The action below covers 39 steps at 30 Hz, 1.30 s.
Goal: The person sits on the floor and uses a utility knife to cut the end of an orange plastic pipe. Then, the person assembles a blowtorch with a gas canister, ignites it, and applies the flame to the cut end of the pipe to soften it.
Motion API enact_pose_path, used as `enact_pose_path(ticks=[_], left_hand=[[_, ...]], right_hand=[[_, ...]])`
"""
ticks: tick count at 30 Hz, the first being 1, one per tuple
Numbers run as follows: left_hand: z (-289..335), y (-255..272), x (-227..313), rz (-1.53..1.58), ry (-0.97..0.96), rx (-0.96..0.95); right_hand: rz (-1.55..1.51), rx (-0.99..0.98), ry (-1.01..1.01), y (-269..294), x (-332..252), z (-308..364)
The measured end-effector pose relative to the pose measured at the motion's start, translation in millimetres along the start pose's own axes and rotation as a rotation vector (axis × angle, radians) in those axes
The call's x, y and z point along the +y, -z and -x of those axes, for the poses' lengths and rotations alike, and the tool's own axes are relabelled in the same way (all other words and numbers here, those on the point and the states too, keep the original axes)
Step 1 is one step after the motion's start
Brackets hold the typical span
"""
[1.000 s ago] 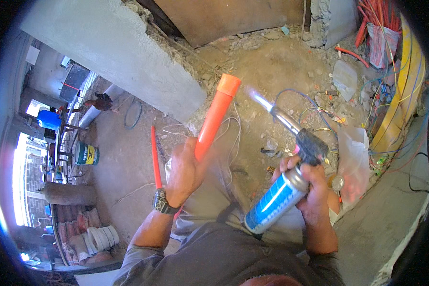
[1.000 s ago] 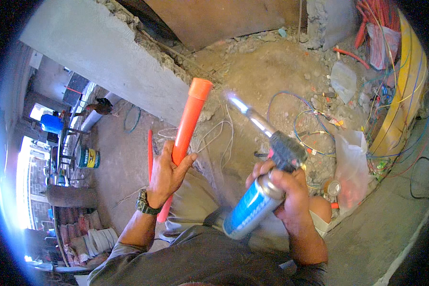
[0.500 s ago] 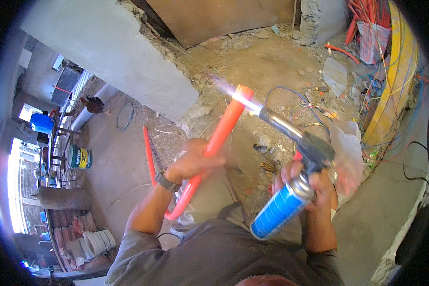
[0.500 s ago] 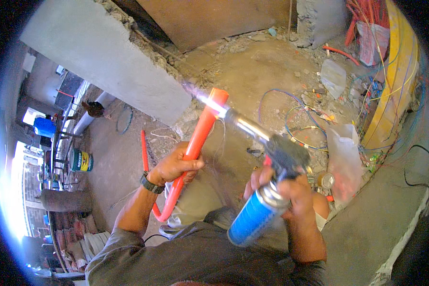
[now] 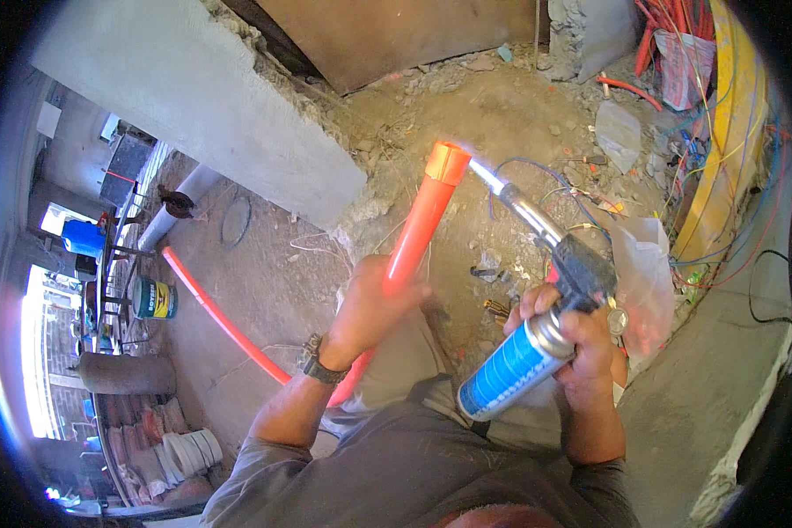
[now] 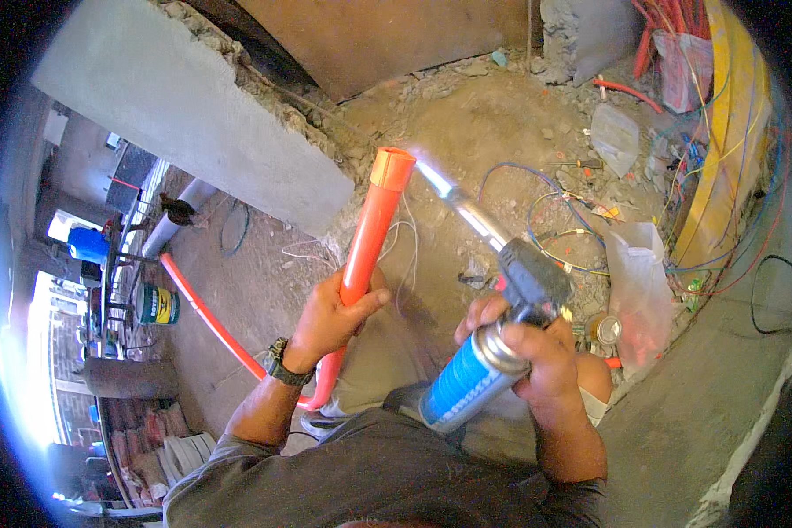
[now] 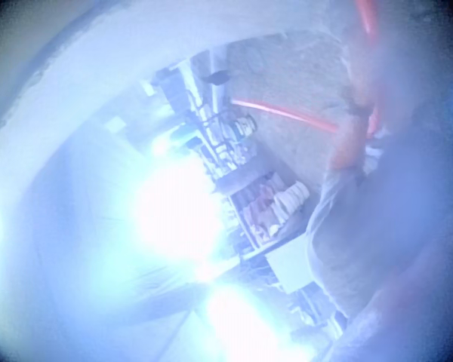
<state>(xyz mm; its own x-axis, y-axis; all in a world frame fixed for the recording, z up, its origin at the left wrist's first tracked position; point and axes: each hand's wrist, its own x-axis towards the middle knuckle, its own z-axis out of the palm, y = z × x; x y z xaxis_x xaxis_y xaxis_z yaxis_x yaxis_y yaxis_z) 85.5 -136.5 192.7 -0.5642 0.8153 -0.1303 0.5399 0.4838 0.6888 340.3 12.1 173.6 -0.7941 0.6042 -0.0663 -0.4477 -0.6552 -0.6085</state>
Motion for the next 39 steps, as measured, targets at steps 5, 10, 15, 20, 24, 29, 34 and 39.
enact_pose_path(ticks=[5,10,15,20,24,29,34,39], left_hand=[[-4,-4,-7,-0.112,-0.011,0.172],[-12,-6,7,-0.175,0.035,0.200],[-10,-10,5,-0.183,0.034,0.241],[-12,-9,2,-0.184,0.023,0.230],[-11,-11,4,-0.190,0.034,0.226],[-13,-15,2,-0.232,0.025,0.209],[-14,-19,-5,-0.279,-0.025,0.290],[-12,-16,-4,-0.265,-0.031,0.303]], right_hand=[[-0.156,-0.124,-0.019,1,-1,8],[-0.075,-0.166,0.036,9,3,4],[-0.071,-0.084,0.003,2,-7,0],[-0.076,-0.206,0.022,0,-2,3],[-0.076,-0.077,-0.001,6,-3,-8],[-0.043,-0.114,0.035,9,2,-6],[-0.002,-0.045,-0.012,8,-6,-9],[-0.083,-0.164,0.035,2,-5,-1]])
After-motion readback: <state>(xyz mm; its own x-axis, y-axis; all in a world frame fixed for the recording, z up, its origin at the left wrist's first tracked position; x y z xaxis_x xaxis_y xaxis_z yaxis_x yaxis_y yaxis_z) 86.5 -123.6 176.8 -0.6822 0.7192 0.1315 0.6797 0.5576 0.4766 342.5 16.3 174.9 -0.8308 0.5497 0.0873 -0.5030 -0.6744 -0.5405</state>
